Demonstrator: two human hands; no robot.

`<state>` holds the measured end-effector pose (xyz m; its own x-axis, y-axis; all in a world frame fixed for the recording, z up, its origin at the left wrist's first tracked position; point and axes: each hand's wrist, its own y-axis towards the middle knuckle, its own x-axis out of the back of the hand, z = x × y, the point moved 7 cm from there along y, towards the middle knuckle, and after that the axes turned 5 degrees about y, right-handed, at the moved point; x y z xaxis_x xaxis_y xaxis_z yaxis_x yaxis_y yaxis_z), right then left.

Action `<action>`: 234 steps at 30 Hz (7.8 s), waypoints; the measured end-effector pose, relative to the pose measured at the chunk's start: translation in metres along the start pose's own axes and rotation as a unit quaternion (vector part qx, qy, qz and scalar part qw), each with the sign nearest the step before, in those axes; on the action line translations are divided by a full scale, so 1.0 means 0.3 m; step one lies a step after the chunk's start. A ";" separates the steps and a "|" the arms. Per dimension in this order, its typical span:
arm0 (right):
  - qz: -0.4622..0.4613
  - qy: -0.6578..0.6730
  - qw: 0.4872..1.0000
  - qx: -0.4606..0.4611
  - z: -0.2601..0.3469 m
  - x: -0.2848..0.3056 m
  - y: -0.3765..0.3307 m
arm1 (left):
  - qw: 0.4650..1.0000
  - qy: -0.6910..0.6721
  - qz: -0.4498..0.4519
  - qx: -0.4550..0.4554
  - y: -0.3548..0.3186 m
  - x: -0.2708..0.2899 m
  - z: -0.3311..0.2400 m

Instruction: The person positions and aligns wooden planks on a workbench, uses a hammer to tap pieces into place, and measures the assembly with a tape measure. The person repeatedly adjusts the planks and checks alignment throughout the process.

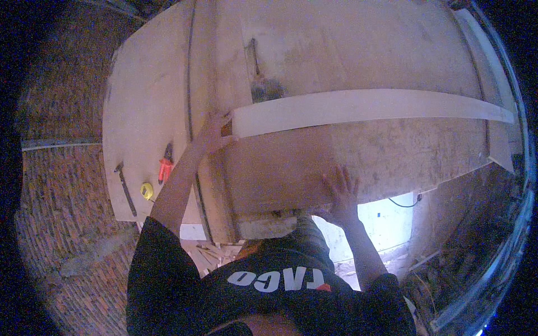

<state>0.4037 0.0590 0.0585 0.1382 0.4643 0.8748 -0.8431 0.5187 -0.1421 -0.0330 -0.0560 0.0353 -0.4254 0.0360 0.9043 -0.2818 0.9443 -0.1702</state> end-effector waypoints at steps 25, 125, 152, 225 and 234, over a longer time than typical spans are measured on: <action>-0.015 0.004 1.000 0.006 0.009 -0.025 -0.006 | 0.992 0.122 -0.038 0.019 0.012 0.025 -0.173; -0.282 0.587 0.680 -0.338 -0.980 0.172 0.735 | 0.944 -0.024 -0.329 0.031 0.200 -0.011 -0.107; -0.088 -0.054 0.994 -0.030 0.083 -0.062 0.254 | 0.977 0.067 -0.189 0.068 0.233 -0.044 -0.096; -0.110 0.002 0.988 0.109 0.303 -0.135 0.521 | 0.977 0.070 -0.189 0.070 0.418 0.040 0.009; -0.116 0.024 0.985 0.122 0.323 -0.112 0.549 | 0.977 0.065 -0.190 0.070 0.436 0.059 0.017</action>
<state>0.2098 0.0594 0.0507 0.3620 0.3901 0.8466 -0.8845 0.4303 0.1800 -0.0819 0.0666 0.0271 -0.1569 -0.2593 0.9530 -0.5171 0.8437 0.1444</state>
